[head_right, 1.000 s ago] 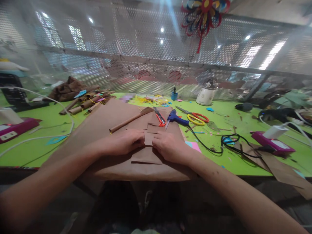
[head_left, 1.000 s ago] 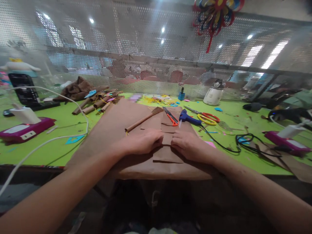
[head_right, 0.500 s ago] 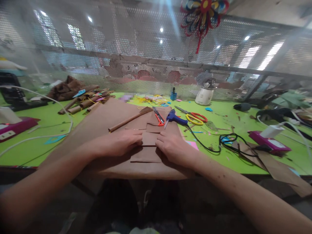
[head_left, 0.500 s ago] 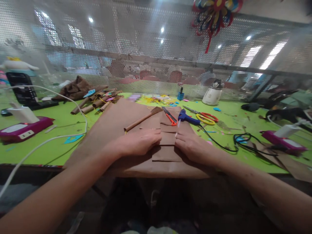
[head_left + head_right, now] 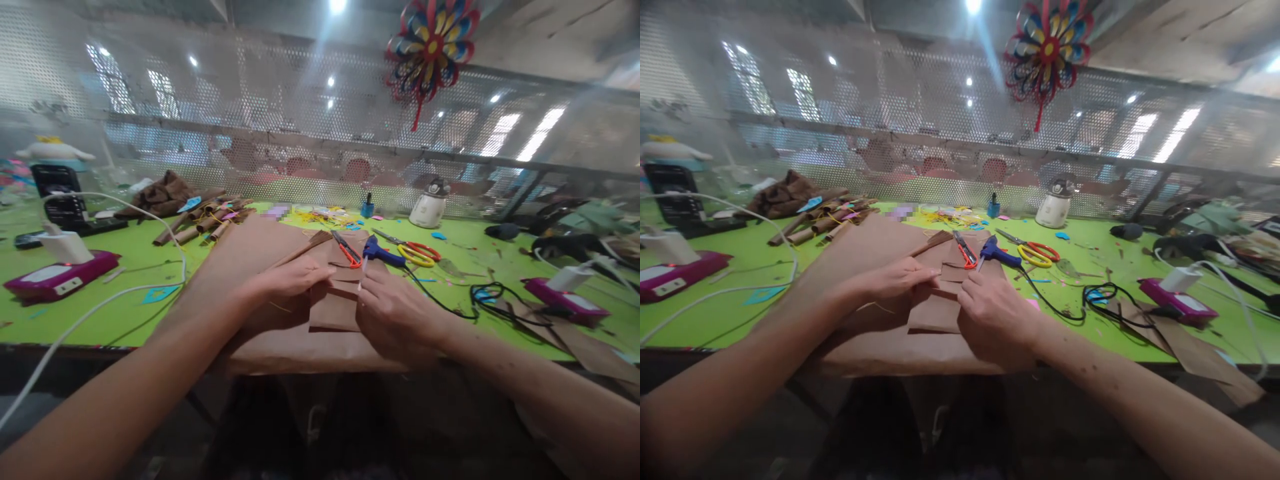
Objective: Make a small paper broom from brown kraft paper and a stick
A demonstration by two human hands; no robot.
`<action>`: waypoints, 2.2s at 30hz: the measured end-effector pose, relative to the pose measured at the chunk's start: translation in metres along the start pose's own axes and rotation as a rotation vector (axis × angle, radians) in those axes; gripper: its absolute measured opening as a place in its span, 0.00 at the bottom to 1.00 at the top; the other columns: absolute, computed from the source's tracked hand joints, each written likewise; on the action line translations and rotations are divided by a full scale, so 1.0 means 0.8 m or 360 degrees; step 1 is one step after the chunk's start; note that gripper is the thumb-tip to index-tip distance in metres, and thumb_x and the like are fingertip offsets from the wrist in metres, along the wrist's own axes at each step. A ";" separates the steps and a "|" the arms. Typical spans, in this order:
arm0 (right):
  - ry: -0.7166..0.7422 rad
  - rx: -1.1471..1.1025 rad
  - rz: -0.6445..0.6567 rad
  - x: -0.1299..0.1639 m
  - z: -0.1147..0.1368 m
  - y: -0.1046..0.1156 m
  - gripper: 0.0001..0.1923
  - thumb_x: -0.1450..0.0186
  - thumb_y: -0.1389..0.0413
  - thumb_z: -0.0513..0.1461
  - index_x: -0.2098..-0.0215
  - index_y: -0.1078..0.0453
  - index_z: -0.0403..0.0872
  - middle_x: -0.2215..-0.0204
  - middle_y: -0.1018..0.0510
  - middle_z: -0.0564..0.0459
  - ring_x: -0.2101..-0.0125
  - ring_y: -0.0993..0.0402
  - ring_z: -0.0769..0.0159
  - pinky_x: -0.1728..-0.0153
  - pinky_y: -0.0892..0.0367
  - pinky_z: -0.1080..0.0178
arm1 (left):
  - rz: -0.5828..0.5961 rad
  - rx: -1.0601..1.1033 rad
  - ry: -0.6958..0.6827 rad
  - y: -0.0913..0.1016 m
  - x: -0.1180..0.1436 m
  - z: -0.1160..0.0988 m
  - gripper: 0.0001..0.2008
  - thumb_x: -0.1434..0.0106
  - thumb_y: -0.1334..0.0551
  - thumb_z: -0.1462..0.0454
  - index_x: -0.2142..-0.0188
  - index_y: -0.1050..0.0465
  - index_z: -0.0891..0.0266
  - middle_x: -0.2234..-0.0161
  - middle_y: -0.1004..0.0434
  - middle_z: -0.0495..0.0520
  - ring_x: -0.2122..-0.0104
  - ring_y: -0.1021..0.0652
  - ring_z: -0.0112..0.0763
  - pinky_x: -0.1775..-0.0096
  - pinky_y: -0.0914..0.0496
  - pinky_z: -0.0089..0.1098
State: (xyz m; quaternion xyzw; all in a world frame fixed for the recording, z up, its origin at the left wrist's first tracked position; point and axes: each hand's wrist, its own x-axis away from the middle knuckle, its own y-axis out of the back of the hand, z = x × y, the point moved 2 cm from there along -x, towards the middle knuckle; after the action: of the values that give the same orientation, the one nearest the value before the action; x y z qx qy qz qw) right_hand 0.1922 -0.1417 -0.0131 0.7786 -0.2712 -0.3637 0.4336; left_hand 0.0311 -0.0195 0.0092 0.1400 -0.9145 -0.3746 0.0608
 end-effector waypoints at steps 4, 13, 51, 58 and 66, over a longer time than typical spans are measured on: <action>-0.0080 0.0025 -0.0091 -0.007 0.001 0.001 0.07 0.37 0.51 0.35 0.68 0.32 0.43 0.68 0.28 0.45 0.65 0.36 0.60 0.64 0.40 0.58 | -0.0014 -0.0039 -0.0004 0.003 -0.012 -0.005 0.19 0.38 0.48 0.58 0.82 0.38 0.63 0.82 0.43 0.46 0.78 0.43 0.24 0.71 0.43 0.28; -0.0305 0.0064 -0.0174 -0.020 0.008 0.001 0.04 0.42 0.50 0.32 0.74 0.35 0.45 0.73 0.31 0.48 0.68 0.38 0.61 0.66 0.42 0.59 | 0.0125 0.0343 0.0151 -0.003 -0.001 0.003 0.17 0.41 0.44 0.53 0.76 0.32 0.65 0.80 0.44 0.45 0.78 0.45 0.23 0.75 0.49 0.27; -0.1317 -0.2303 -0.0179 -0.041 -0.041 -0.054 0.16 0.44 0.42 0.48 0.79 0.31 0.43 0.86 0.38 0.59 0.84 0.46 0.75 0.82 0.51 0.68 | -0.0316 0.0110 0.0169 0.016 -0.002 0.018 0.13 0.42 0.42 0.58 0.77 0.33 0.65 0.83 0.38 0.45 0.81 0.37 0.23 0.76 0.44 0.26; -0.1036 -0.2179 -0.0177 -0.040 -0.044 -0.038 0.20 0.42 0.44 0.48 0.83 0.39 0.44 0.86 0.41 0.60 0.82 0.48 0.75 0.81 0.52 0.68 | -0.0240 0.0033 0.0056 0.020 0.002 0.022 0.15 0.38 0.47 0.55 0.75 0.38 0.63 0.82 0.41 0.44 0.80 0.39 0.22 0.76 0.45 0.25; -0.1097 -0.1837 -0.0151 -0.052 -0.039 -0.041 0.16 0.43 0.44 0.47 0.75 0.27 0.42 0.83 0.35 0.57 0.81 0.45 0.75 0.81 0.51 0.68 | -0.0291 -0.0235 -0.0083 0.011 -0.005 0.019 0.13 0.38 0.47 0.57 0.73 0.34 0.63 0.76 0.33 0.47 0.74 0.35 0.25 0.71 0.41 0.25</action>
State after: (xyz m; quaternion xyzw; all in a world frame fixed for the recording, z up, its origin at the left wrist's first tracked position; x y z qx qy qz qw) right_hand 0.1964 -0.0805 -0.0166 0.2724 -0.1218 -0.6966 0.6524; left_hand 0.0293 -0.0019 0.0043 0.2081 -0.8692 -0.4484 0.0128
